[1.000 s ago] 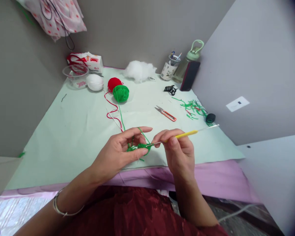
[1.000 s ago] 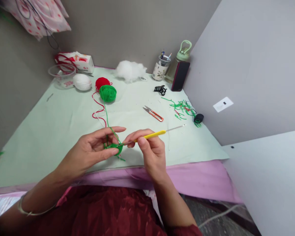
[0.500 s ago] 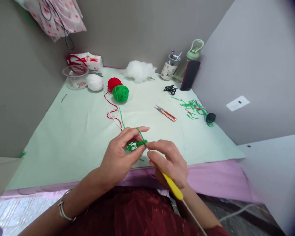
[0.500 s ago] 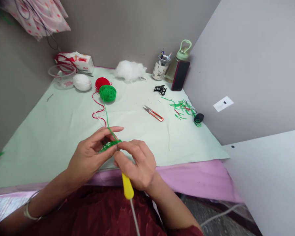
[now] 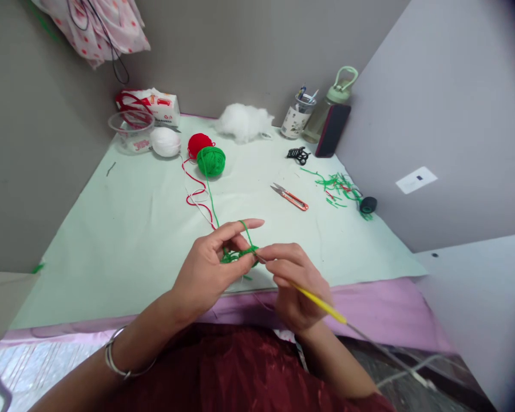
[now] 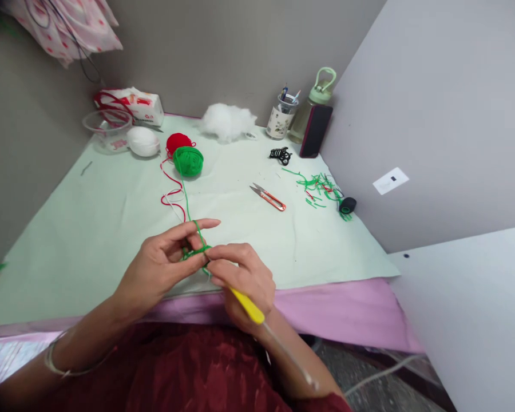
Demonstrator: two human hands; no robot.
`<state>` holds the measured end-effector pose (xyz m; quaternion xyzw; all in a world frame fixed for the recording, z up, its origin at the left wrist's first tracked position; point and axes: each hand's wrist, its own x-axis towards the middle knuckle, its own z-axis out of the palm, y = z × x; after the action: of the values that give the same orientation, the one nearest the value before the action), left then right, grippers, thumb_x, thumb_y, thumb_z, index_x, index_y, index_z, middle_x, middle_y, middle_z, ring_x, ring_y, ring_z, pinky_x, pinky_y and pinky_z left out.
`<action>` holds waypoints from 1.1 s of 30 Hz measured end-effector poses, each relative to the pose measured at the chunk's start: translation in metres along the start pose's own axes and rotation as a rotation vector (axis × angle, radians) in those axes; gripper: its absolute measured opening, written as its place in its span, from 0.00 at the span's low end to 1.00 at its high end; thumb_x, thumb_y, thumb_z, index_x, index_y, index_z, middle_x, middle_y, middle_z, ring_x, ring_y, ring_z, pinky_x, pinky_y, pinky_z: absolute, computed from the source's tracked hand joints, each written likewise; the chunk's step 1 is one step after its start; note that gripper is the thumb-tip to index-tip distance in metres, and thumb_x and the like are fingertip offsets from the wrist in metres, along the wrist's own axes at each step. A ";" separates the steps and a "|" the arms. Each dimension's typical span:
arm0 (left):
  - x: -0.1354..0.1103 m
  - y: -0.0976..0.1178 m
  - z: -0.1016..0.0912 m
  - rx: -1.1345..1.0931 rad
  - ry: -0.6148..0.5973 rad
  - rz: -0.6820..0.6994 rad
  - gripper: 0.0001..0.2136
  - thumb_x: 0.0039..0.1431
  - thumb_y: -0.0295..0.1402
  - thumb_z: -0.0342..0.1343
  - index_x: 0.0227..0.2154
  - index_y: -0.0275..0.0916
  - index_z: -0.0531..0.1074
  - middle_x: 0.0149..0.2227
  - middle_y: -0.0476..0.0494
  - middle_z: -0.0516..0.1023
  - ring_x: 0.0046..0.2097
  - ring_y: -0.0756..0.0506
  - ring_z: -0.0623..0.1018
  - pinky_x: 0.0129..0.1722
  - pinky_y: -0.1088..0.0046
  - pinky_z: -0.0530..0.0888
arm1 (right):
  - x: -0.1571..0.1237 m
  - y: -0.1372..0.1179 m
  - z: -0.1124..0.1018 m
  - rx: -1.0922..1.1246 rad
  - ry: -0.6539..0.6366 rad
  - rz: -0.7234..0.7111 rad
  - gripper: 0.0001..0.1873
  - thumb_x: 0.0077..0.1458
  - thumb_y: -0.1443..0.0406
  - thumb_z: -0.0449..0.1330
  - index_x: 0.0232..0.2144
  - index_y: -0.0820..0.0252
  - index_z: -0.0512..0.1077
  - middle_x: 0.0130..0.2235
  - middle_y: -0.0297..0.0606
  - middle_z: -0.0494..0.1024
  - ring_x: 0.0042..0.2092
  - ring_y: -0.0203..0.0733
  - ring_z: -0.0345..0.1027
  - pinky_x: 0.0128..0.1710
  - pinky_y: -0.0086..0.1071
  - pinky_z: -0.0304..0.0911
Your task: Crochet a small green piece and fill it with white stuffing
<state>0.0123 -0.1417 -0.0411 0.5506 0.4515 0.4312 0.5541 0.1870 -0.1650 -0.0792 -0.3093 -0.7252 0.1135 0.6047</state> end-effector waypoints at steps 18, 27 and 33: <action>-0.004 -0.009 0.007 -0.710 -0.142 -0.293 0.23 0.53 0.33 0.74 0.54 0.45 0.82 0.34 0.51 0.75 0.36 0.53 0.74 0.39 0.79 0.71 | -0.009 0.004 0.005 -0.312 0.041 -0.092 0.25 0.66 0.72 0.63 0.59 0.42 0.78 0.46 0.39 0.84 0.45 0.46 0.81 0.39 0.39 0.79; 0.001 -0.009 -0.010 -0.473 -0.163 -0.189 0.20 0.55 0.31 0.73 0.52 0.47 0.84 0.35 0.50 0.73 0.35 0.52 0.71 0.36 0.76 0.69 | 0.012 -0.007 -0.018 0.294 0.085 0.390 0.11 0.68 0.68 0.63 0.44 0.50 0.85 0.38 0.36 0.86 0.35 0.40 0.79 0.37 0.36 0.76; 0.001 -0.008 -0.008 -0.406 -0.182 -0.146 0.19 0.57 0.31 0.71 0.52 0.50 0.84 0.35 0.50 0.73 0.38 0.50 0.72 0.38 0.74 0.70 | 0.016 -0.003 -0.016 0.534 0.160 0.521 0.07 0.67 0.62 0.65 0.39 0.52 0.85 0.34 0.36 0.84 0.29 0.36 0.74 0.27 0.31 0.70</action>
<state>0.0049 -0.1398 -0.0487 0.4303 0.3421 0.4207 0.7217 0.1997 -0.1617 -0.0608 -0.3230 -0.5176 0.4239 0.6694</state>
